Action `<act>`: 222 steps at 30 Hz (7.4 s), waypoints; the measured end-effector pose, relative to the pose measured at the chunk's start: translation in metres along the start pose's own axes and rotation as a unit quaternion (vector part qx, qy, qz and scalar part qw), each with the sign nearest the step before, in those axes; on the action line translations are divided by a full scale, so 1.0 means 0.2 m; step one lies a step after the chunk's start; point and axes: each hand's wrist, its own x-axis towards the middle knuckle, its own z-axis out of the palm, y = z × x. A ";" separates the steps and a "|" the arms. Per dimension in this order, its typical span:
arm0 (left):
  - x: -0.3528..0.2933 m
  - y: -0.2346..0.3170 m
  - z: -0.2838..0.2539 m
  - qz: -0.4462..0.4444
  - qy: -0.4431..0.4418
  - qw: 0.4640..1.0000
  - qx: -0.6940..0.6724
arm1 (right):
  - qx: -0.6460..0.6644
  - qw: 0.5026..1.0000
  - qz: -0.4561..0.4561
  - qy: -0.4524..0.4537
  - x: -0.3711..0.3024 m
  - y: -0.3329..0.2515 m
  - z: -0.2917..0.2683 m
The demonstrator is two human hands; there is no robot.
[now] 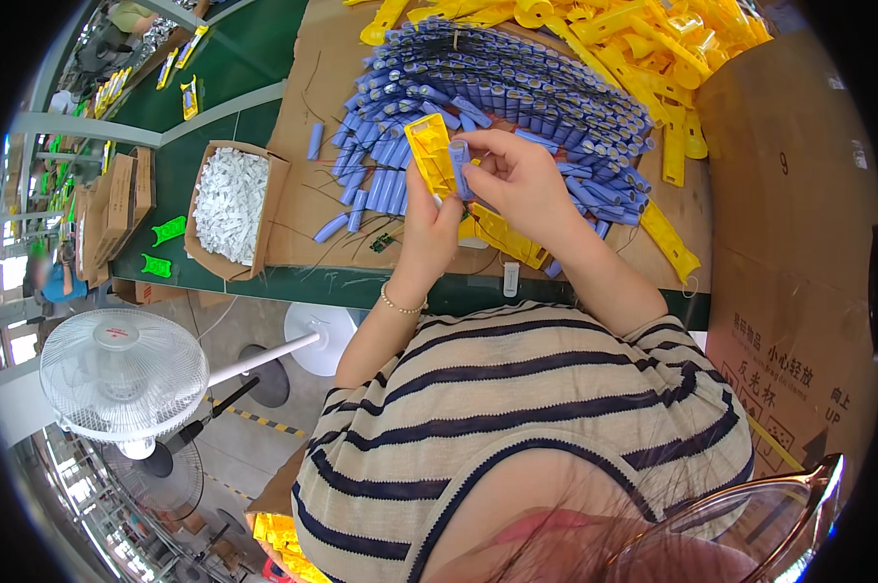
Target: The person assembles electronic components and blue batteries into yellow plastic casings by hand.
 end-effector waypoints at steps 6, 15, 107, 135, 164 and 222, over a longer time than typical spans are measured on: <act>0.00 -0.06 -0.01 0.074 -0.006 0.991 0.108 | -0.145 0.985 -0.078 0.044 -0.03 0.01 0.07; 0.00 -0.04 -0.02 0.009 -0.008 0.999 0.045 | 0.015 0.998 0.057 0.015 0.06 0.03 0.00; 0.20 0.14 -1.43 -0.014 0.312 0.817 0.485 | 0.242 0.955 0.156 -0.064 0.03 0.12 -0.01; 0.14 0.33 -0.95 0.088 0.183 0.939 0.278 | 0.202 0.968 0.131 -0.068 0.01 0.14 0.01; 0.02 0.39 -0.15 0.075 0.003 0.964 0.255 | -0.112 0.991 -0.062 -0.046 -0.08 -0.08 -0.01; 0.11 0.17 -0.27 -0.246 -0.147 0.950 -0.121 | 0.269 0.910 0.289 -0.126 -0.02 0.06 -0.02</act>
